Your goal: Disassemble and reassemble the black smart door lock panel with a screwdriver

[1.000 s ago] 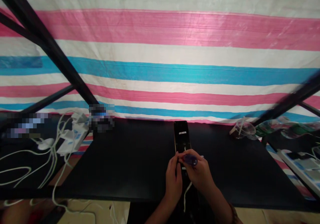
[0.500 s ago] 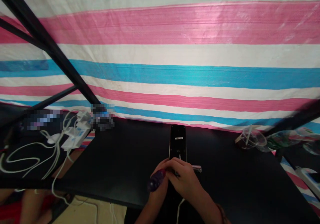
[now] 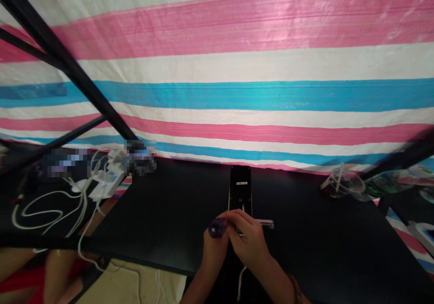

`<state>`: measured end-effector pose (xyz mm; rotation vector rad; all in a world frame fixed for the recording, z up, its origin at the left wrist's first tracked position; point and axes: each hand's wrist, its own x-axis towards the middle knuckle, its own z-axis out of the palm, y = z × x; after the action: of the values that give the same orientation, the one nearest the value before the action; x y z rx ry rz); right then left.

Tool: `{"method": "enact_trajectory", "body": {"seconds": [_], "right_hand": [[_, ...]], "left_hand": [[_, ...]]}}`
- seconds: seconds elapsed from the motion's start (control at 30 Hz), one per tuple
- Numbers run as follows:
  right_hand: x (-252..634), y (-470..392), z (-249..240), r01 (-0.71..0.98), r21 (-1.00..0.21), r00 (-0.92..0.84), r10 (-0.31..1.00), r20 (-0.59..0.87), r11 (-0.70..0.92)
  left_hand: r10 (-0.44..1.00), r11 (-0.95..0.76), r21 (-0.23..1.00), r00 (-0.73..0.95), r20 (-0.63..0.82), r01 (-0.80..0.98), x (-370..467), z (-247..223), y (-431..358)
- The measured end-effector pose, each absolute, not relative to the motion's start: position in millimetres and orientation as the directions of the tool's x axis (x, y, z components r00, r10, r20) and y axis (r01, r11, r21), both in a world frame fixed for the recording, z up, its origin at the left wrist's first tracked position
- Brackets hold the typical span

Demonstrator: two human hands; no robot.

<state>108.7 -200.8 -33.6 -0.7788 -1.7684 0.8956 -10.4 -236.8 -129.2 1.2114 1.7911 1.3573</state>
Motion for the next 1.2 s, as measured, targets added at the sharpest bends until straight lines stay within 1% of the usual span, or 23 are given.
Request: {"method": "enact_trajectory", "body": {"seconds": [0.13,0.2,0.37,0.47,0.53,0.6,0.67,0.73,0.8,0.87,0.93,1.0,1.1,1.17,1.2], "right_hand": [[114.9,-203.2,-26.6,0.114,-0.832,-0.416,0.787,0.456,0.543],[115.3,-203.9,-23.2,0.133,-0.833,-0.424,0.791,0.442,0.537],[110.3,-202.5,-25.7,0.158,-0.844,-0.265,0.846,0.463,0.512],[112.5,-203.0,-28.3,0.173,-0.878,-0.213,0.887,0.41,0.447],[117.1,-204.6,-27.2,0.171,-0.884,-0.253,0.887,0.387,0.435],[121.9,-206.3,-24.5,0.176,-0.872,-0.325,0.863,0.386,0.456],[124.5,-207.3,-21.8,0.202,-0.85,-0.355,0.846,0.399,0.486],[123.8,-207.1,-21.2,0.227,-0.835,-0.322,0.848,0.421,0.502],[121.0,-205.9,-23.7,0.227,-0.84,-0.246,0.864,0.44,0.493],[118.6,-204.5,-28.0,0.208,-0.869,-0.164,0.892,0.422,0.449],[119.0,-203.7,-31.5,0.186,-0.898,-0.128,0.916,0.381,0.399],[121.8,-203.8,-31.7,0.174,-0.907,-0.178,0.918,0.354,0.384],[125.5,-205.2,-26.1,0.191,-0.885,-0.294,0.885,0.36,0.424],[124.2,-206.0,-22.5,0.215,-0.865,-0.302,0.873,0.383,0.454],[122.4,-206.1,-21.9,0.226,-0.858,-0.279,0.875,0.396,0.461]], "left_hand": [[0.922,0.044,0.949,-0.377,0.081,0.312,-10.9,-119.1,-234.7],[0.931,0.027,0.947,-0.354,0.093,0.319,-11.3,-114.3,-233.9],[0.945,-0.001,0.942,-0.309,0.111,0.336,-11.1,-104.3,-232.7],[0.943,-0.024,0.942,-0.305,0.133,0.335,-10.2,-98.8,-232.6],[0.944,-0.035,0.943,-0.299,0.14,0.331,-9.4,-95.3,-232.8],[0.949,-0.045,0.944,-0.28,0.142,0.327,-8.7,-92.6,-232.9],[0.955,-0.057,0.944,-0.257,0.146,0.324,-8.6,-90.9,-232.6],[0.96,-0.066,0.945,-0.238,0.148,0.322,-9.3,-90.2,-231.9],[0.964,-0.067,0.943,-0.222,0.146,0.326,-10.4,-89.8,-231.1],[0.967,-0.066,0.943,-0.21,0.141,0.326,-11.6,-89.5,-230.4],[0.969,-0.065,0.947,-0.207,0.135,0.316,-12.2,-89.4,-229.7],[0.968,-0.066,0.953,-0.214,0.133,0.295,-12.2,-90.4,-229.1],[0.965,-0.076,0.963,-0.226,0.137,0.259,-12.3,-94.4,-228.5],[0.964,-0.083,0.967,-0.225,0.139,0.243,-12.9,-98.0,-228.5],[0.965,-0.083,0.967,-0.224,0.138,0.24,-13.3,-99.7,-228.4]]}}
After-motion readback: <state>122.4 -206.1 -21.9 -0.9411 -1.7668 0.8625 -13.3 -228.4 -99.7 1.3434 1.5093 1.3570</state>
